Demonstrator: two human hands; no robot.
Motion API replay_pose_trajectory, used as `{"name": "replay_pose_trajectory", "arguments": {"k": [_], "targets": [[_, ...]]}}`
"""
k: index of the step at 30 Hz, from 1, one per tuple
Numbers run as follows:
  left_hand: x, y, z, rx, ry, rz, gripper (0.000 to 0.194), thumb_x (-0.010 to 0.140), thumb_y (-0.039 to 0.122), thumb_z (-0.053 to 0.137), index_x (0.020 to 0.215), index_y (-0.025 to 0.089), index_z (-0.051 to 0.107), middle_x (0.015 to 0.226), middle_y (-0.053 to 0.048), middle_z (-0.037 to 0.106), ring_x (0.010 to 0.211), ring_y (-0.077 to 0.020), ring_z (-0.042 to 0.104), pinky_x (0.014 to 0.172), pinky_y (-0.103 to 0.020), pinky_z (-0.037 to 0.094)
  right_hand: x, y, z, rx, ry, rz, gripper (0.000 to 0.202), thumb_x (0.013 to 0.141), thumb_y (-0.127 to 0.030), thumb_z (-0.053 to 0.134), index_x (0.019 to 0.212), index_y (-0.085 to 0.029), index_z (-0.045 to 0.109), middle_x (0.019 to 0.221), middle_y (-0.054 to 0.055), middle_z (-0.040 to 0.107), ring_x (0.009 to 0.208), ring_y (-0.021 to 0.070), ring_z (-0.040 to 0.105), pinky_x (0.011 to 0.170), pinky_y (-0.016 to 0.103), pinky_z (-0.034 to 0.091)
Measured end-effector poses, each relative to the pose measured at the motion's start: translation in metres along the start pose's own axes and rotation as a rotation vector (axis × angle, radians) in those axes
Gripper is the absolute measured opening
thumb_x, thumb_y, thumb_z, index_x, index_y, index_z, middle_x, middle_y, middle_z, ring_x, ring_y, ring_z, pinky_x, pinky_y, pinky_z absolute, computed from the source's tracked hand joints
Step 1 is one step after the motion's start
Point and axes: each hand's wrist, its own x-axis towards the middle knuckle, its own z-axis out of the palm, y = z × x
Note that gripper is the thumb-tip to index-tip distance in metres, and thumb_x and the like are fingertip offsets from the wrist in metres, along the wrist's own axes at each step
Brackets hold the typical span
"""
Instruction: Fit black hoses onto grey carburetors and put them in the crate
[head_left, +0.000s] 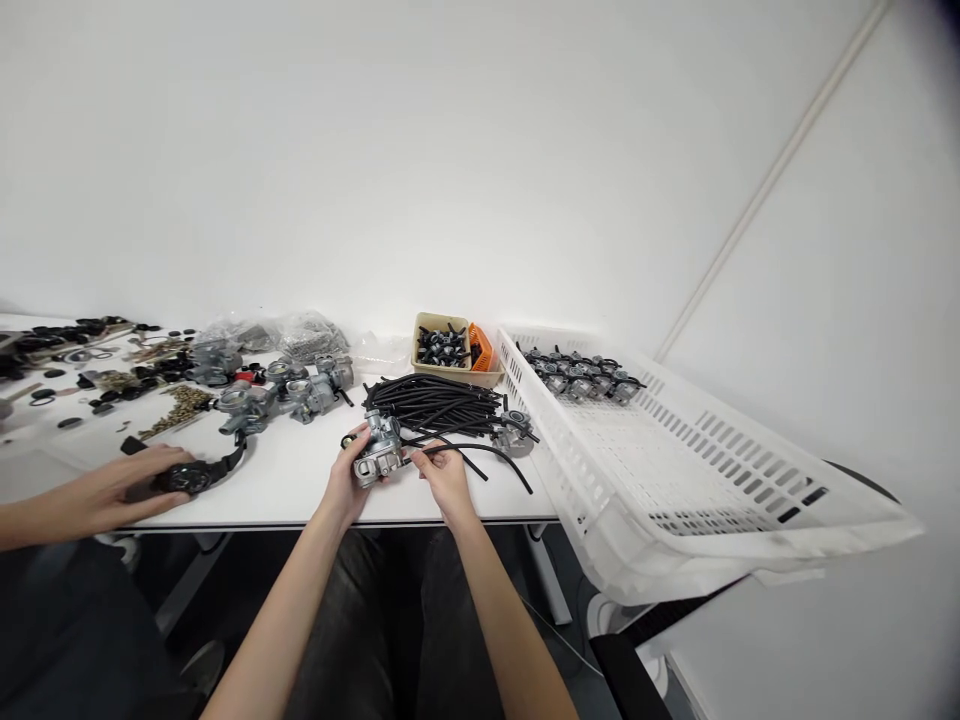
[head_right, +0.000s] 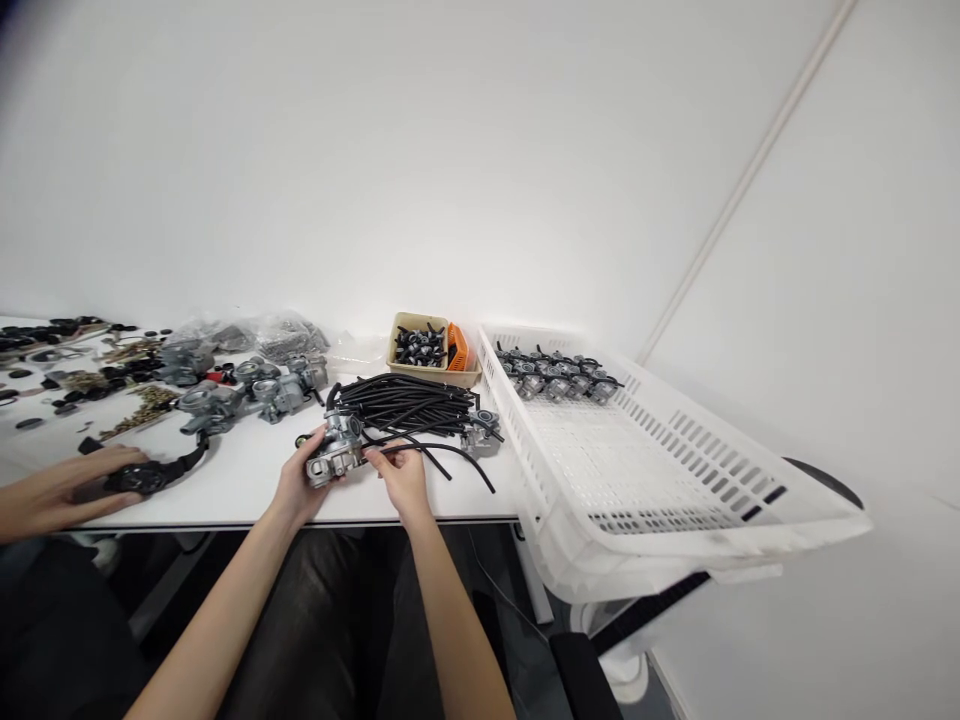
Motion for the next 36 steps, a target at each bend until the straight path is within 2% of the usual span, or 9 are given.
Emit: {"name": "replay_pose_trajectory", "arguments": {"k": [4,8,10,13,16,23,36], "targets": [[-0.001,0.001,0.000,-0.007,-0.004,-0.016,0.033,0.074,0.030,0.065,0.105,0.020,0.058,0.079,0.000,0.065,0.052,-0.0139,0.062,0.036,-0.022,0.045,0.001,0.001,-0.003,0.086,0.011,0.033,0.035,0.062,-0.047,0.077,0.069,-0.018,0.059,0.057,-0.003,0.056,0.053,0.0113,0.050,0.054,0.025,0.040],[-0.001,0.003,-0.001,-0.068,0.061,-0.037,0.028,0.077,0.036,0.063,0.099,0.020,0.059,0.073,0.000,0.065,0.050,-0.0147,0.061,0.035,-0.023,0.045,0.001,0.001,-0.007,0.214,0.017,0.034,0.035,0.064,-0.049,0.075,0.076,-0.017,0.065,0.062,0.001,0.062,0.059,0.0135,0.055,0.061,0.028,0.042],[-0.001,0.005,-0.001,-0.106,0.056,-0.043,0.027,0.079,0.040,0.061,0.096,0.019,0.059,0.072,-0.001,0.065,0.049,-0.0155,0.061,0.033,-0.023,0.043,0.001,0.000,-0.008,0.242,0.004,0.058,0.038,0.065,-0.051,0.074,0.078,-0.017,0.067,0.063,0.002,0.063,0.060,0.0138,0.056,0.062,0.028,0.042],[-0.002,0.006,-0.002,-0.126,-0.010,-0.052,0.030,0.079,0.044,0.059,0.093,0.018,0.057,0.070,-0.003,0.065,0.050,-0.0184,0.063,0.029,-0.021,0.037,0.002,0.001,-0.008,0.227,-0.012,0.094,0.040,0.062,-0.053,0.076,0.077,-0.016,0.066,0.063,0.002,0.063,0.059,0.0133,0.056,0.060,0.027,0.041],[-0.005,0.006,-0.004,-0.088,-0.080,-0.071,0.033,0.077,0.043,0.060,0.099,0.019,0.055,0.071,-0.004,0.066,0.051,-0.0209,0.065,0.027,-0.020,0.034,0.002,0.003,-0.006,0.196,-0.017,0.090,0.039,0.061,-0.051,0.077,0.074,-0.016,0.064,0.063,0.000,0.062,0.057,0.0117,0.054,0.059,0.026,0.040],[-0.006,0.002,-0.010,0.069,-0.240,-0.113,0.045,0.076,0.044,0.062,0.110,0.016,0.055,0.065,-0.002,0.063,0.036,-0.0152,0.054,0.026,-0.023,0.038,-0.001,-0.002,-0.006,0.112,-0.109,0.054,0.030,0.061,-0.038,0.079,0.070,-0.018,0.060,0.063,-0.003,0.057,0.060,0.0107,0.052,0.059,0.023,0.040],[-0.006,-0.001,-0.016,0.087,-0.315,-0.079,0.050,0.078,0.043,0.059,0.120,0.017,0.050,0.072,-0.002,0.064,0.038,-0.0134,0.054,0.027,-0.022,0.040,0.000,-0.002,-0.008,0.160,-0.132,0.122,0.033,0.056,-0.031,0.083,0.076,-0.018,0.060,0.070,-0.002,0.063,0.068,0.0117,0.057,0.068,0.025,0.042]]}}
